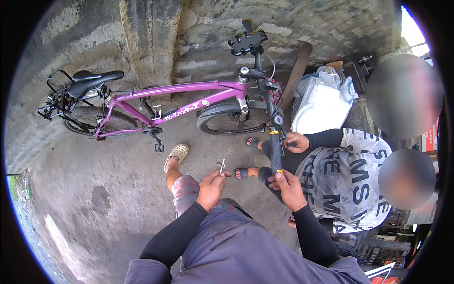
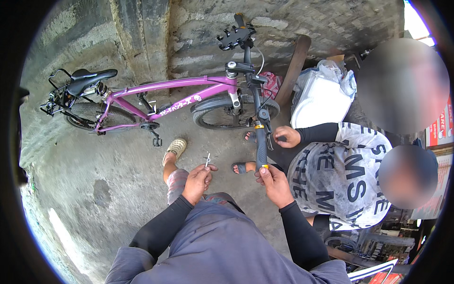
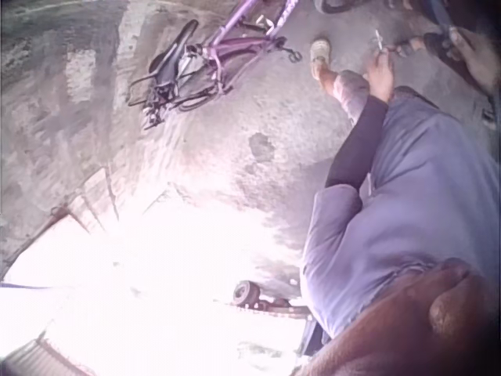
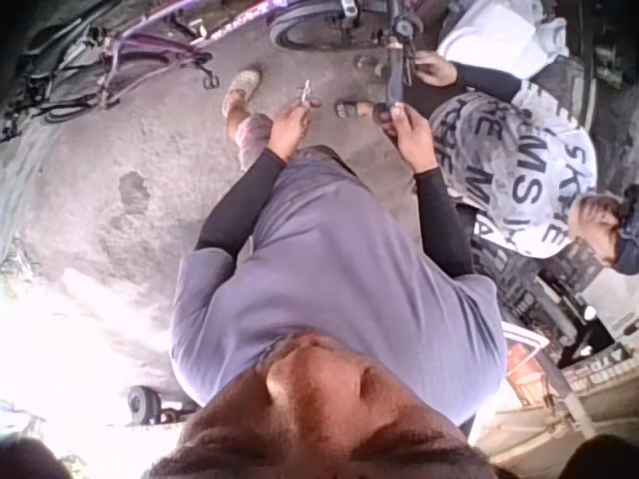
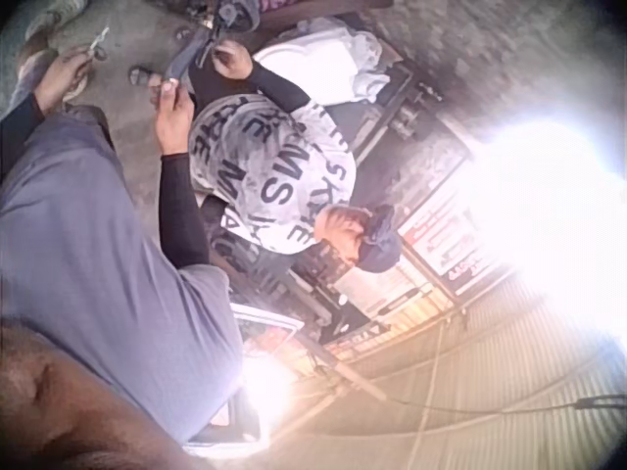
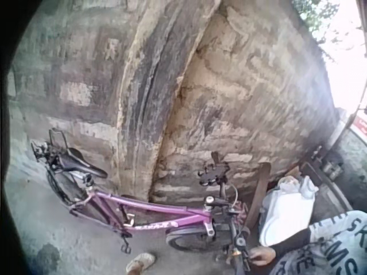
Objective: The person uses a screwdriver to adjust the handlebar stem and brake components on a purple bicycle. They tighten bolts and reposition the handlebars while another person stands nearby observing.
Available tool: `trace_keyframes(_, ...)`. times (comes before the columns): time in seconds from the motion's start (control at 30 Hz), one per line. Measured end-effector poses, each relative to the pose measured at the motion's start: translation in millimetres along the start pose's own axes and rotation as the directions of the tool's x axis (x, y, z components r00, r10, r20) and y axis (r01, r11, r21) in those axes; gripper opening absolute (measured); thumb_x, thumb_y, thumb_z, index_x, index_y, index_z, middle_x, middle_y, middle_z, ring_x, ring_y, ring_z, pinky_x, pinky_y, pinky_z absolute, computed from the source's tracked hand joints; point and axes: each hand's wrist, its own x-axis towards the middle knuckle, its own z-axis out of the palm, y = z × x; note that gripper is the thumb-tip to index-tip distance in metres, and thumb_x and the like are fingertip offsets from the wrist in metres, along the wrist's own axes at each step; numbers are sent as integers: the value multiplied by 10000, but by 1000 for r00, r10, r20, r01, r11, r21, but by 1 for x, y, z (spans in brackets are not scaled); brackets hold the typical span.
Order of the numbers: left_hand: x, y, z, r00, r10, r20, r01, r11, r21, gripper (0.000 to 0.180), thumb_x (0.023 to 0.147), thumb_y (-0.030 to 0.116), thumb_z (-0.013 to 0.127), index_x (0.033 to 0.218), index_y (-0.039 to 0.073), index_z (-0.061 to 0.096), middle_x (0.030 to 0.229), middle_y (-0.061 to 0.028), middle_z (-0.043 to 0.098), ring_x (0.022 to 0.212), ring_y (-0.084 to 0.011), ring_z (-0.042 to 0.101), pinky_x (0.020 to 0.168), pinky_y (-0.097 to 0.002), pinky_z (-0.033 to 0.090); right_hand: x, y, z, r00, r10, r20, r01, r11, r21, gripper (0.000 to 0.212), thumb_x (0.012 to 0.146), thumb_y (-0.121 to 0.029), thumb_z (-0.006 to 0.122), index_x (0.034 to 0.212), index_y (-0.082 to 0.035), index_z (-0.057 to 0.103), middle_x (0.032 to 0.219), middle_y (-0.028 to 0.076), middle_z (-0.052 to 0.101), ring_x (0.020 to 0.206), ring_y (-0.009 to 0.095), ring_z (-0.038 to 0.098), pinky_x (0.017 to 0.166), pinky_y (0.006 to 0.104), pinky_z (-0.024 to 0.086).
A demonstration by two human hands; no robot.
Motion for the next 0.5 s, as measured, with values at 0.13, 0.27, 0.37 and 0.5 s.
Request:
trace_keyframes(0.13, 2, 9, 2, 994, 59, 93, -77, 976, 204, 316, 1131, 233, 532, 1228, -7, 714, 723, 43, 484, 627, -56, 443, 576, -248, 369, -11, -2, -1, 999, 33, -19, -33, 999, 14, 551, 1148, -473, 564, 1152, 62, 695, 904, 86, 731, 822, 144, 705, 743, 300, 570)
trace_keyframes(0.27, -2, 33, 23, 946, 150, 286, -299, 741, 601, 318, 1110, 286, 560, 1200, 52, 755, 813, -107, 705, 787, -258, 723, 732, -420, 528, -35, 24, -11, 949, 269, 161, -281, 958, 53, 539, 1144, -465, 578, 1200, 56, 703, 888, 78, 716, 781, 125, 678, 723, 303, 570)
trace_keyframes(0.37, -13, 50, 51, 887, -106, 449, -295, 618, 729, 337, 1098, 329, 573, 1155, 44, 742, 940, -198, 757, 927, -383, 759, 812, -485, 549, -60, 33, 8, 948, 225, 224, -268, 946, 183, 479, 1150, -421, 583, 1182, 45, 689, 946, 73, 722, 792, 116, 670, 725, 304, 566)
trace_keyframes(0.5, -18, 38, 83, 735, -196, 649, -536, 418, 733, 292, 1070, 280, 576, 1114, 31, 724, 1033, -218, 768, 977, -427, 738, 862, -498, 571, -79, 54, 39, 947, 244, 209, -316, 819, 479, 352, 1145, -306, 615, 1235, 22, 707, 919, 29, 683, 758, 96, 617, 705, 281, 543)
